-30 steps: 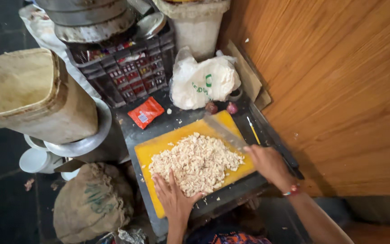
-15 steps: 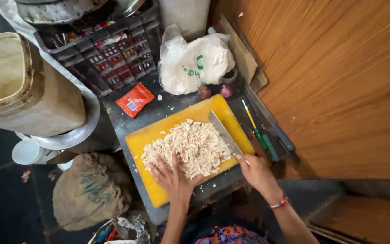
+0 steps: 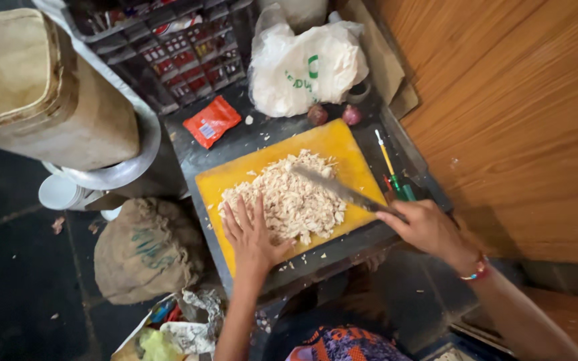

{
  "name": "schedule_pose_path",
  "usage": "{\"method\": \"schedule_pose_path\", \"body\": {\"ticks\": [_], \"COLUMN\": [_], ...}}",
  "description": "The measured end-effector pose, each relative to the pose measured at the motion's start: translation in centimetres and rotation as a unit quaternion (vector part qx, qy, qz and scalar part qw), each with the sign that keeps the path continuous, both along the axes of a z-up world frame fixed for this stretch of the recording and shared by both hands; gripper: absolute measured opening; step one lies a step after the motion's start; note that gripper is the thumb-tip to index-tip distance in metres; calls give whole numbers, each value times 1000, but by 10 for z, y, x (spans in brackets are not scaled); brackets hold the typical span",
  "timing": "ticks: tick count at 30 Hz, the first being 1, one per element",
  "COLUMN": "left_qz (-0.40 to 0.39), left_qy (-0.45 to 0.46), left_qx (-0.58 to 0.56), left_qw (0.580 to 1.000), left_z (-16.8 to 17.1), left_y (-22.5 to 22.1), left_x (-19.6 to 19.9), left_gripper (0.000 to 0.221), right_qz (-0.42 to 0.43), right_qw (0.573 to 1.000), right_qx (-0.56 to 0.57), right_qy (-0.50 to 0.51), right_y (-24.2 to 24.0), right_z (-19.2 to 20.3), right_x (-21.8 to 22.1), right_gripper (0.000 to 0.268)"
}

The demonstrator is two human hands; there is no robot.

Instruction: The person chops food on a yellow cutting board using a cleaver and a knife.

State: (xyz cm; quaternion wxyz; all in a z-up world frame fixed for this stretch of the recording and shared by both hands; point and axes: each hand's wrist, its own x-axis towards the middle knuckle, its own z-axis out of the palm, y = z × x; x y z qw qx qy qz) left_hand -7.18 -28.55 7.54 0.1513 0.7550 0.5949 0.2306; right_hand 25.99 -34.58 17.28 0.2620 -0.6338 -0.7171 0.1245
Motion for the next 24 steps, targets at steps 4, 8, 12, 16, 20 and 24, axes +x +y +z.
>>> {"method": "schedule_pose_path", "body": {"ticks": [4, 8, 12, 16, 20, 24], "left_qz": [15, 82, 154, 122, 9, -39], "left_qy": [8, -181, -341, -287, -184, -189], "left_qx": [-57, 20, -16, 71, 113, 112], "left_qw": [998, 980, 927, 947, 976, 975], "left_z": [4, -15, -23, -19, -29, -41], "left_y": [10, 14, 20, 44, 74, 71], "left_x": [-46, -74, -65, -51, -44, -40], "left_gripper": [106, 56, 45, 48, 48, 47], "right_qz": [174, 308, 312, 305, 320, 341], "right_qw": [974, 941, 929, 926, 926, 919], "right_qx": [-120, -76, -129, -88, -47, -60], "right_qy": [-84, -113, -150, -204, -197, -191], "right_y": [-3, 12, 48, 89, 97, 78], "right_z": [-18, -45, -53, -47, -42, -42], "right_x": [4, -17, -37, -43, -45, -22], "right_gripper": [24, 23, 21, 29, 30, 17]}}
